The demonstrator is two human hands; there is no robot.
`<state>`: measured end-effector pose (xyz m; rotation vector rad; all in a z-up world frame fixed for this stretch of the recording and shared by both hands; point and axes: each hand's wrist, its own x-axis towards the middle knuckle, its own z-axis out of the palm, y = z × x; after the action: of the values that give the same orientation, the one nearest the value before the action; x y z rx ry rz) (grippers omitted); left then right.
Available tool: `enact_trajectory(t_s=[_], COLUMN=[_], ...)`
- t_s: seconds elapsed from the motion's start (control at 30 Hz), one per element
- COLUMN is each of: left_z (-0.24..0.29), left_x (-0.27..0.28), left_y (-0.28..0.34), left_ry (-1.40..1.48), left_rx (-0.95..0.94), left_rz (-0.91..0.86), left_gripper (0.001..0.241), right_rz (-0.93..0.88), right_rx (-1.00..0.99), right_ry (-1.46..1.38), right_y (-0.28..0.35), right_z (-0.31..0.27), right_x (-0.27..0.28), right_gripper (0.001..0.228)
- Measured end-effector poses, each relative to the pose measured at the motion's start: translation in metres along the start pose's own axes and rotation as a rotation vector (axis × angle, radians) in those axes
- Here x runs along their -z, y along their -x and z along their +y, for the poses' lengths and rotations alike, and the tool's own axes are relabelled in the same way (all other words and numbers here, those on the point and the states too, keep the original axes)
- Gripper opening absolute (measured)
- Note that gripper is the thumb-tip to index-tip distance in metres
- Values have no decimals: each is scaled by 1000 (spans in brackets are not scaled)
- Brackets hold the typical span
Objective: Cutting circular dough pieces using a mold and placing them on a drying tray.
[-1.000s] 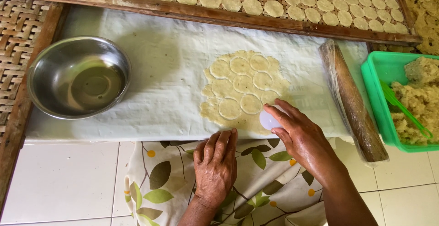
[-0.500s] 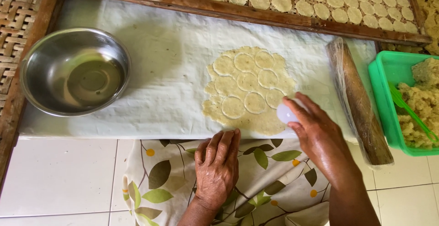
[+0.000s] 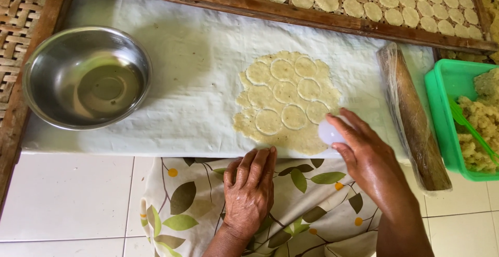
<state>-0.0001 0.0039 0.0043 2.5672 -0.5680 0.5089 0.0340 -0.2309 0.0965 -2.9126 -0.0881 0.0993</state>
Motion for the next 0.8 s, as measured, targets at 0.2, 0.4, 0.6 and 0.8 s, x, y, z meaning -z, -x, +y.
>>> enact_trajectory(t_s=[0.2, 0.4, 0.6, 0.8], left_z=[0, 0, 0, 0], left_x=[3, 1, 3, 2], left_y=[-2, -1, -1, -1], left_ry=[15, 7, 15, 8], left_rx=[2, 2, 6, 6], left_rz=[10, 4, 11, 5], left_gripper=[54, 57, 56, 57], right_rz=[156, 47, -13, -11], right_rx=[-135, 62, -1, 0], right_ry=[83, -102, -99, -92], right_y=[11, 6, 6, 3], right_z=[8, 4, -24, -26], right_x=[28, 1, 5, 2], right_gripper=[61, 56, 59, 58])
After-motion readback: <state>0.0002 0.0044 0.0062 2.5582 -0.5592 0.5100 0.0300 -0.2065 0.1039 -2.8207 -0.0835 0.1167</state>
